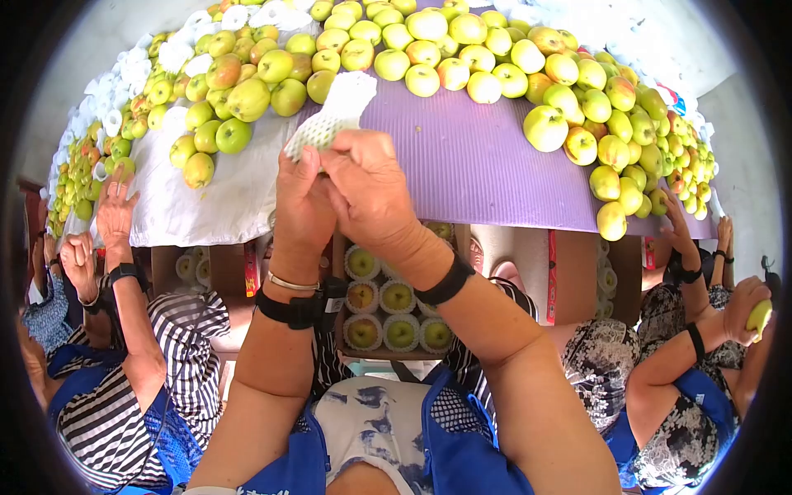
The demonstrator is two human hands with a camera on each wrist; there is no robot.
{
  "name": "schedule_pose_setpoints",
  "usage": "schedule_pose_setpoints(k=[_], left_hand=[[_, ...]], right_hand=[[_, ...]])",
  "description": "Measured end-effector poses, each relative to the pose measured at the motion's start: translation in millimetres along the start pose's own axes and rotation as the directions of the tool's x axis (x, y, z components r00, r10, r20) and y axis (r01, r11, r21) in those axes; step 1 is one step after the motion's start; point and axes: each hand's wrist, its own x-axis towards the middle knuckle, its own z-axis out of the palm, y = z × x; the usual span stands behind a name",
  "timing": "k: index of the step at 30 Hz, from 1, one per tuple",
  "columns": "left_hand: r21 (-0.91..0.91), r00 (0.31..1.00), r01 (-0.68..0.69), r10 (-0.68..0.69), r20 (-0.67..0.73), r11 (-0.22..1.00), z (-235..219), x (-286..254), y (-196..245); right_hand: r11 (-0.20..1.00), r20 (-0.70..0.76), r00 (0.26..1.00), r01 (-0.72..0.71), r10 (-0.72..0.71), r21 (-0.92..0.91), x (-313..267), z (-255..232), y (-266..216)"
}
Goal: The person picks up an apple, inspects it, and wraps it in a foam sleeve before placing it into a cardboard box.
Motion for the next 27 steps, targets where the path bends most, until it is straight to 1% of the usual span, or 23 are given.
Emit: schedule_pose_setpoints(k=[3,4,6,9,10,11,13,14,15,16,19,20,21,22,25,27], left_hand=[[-0.157,0.991,0.088,-0.103,-0.087,0.984,2,0,8],[-0.112,0.989,0.092,-0.103,-0.102,0.990,4,-1,9],[-0.025,0.986,0.101,-0.104,-0.132,0.995,8,-3,8],[0.137,0.983,0.168,-0.155,-0.099,0.976,9,-7,6],[0.155,0.984,0.166,-0.154,-0.089,0.974,10,-8,6],[0.172,0.985,0.165,-0.153,-0.079,0.971,11,-8,5],[0.187,0.984,0.171,-0.160,-0.074,0.967,12,-8,3],[0.185,0.983,0.179,-0.167,-0.080,0.966,11,-7,2],[0.183,0.981,0.186,-0.173,-0.086,0.965,10,-7,2],[0.167,0.977,0.202,-0.187,-0.101,0.965,9,-7,1],[0.127,0.962,0.249,-0.231,-0.144,0.960,7,-7,1],[0.119,0.956,0.267,-0.247,-0.160,0.956,8,-7,2],[0.111,0.949,0.285,-0.263,-0.176,0.952,8,-7,3],[0.106,0.953,0.273,-0.254,-0.165,0.956,7,-7,2],[0.095,0.965,0.238,-0.224,-0.139,0.967,6,-7,-1],[0.095,0.970,0.219,-0.205,-0.131,0.971,7,-7,-2]], right_hand=[[0.968,0.027,0.991,-0.137,0.134,0.209,0,-9,8],[0.950,-0.031,0.973,-0.218,0.231,0.224,4,-12,12],[0.891,-0.138,0.899,-0.370,0.415,0.264,13,-21,22],[0.841,-0.074,0.846,-0.508,0.527,0.185,11,-33,42],[0.801,-0.034,0.814,-0.561,0.579,0.211,11,-34,44],[0.712,0.042,0.756,-0.633,0.654,0.303,11,-36,46],[0.489,0.218,0.622,-0.748,0.752,0.448,8,-39,52],[0.647,0.117,0.718,-0.676,0.687,0.352,6,-39,55],[0.778,0.031,0.804,-0.583,0.594,0.236,4,-39,57],[0.876,-0.039,0.878,-0.472,0.477,0.104,4,-39,58],[0.914,-0.041,0.941,-0.317,0.337,0.252,9,-41,48],[0.811,0.020,0.893,-0.417,0.449,0.410,10,-42,45],[0.670,0.101,0.835,-0.501,0.542,0.547,10,-43,41],[0.498,0.197,0.767,-0.565,0.610,0.658,11,-44,38],[0.298,0.364,0.583,-0.744,0.726,0.598,17,-46,35],[0.308,0.364,0.595,-0.738,0.717,0.600,16,-44,35]])
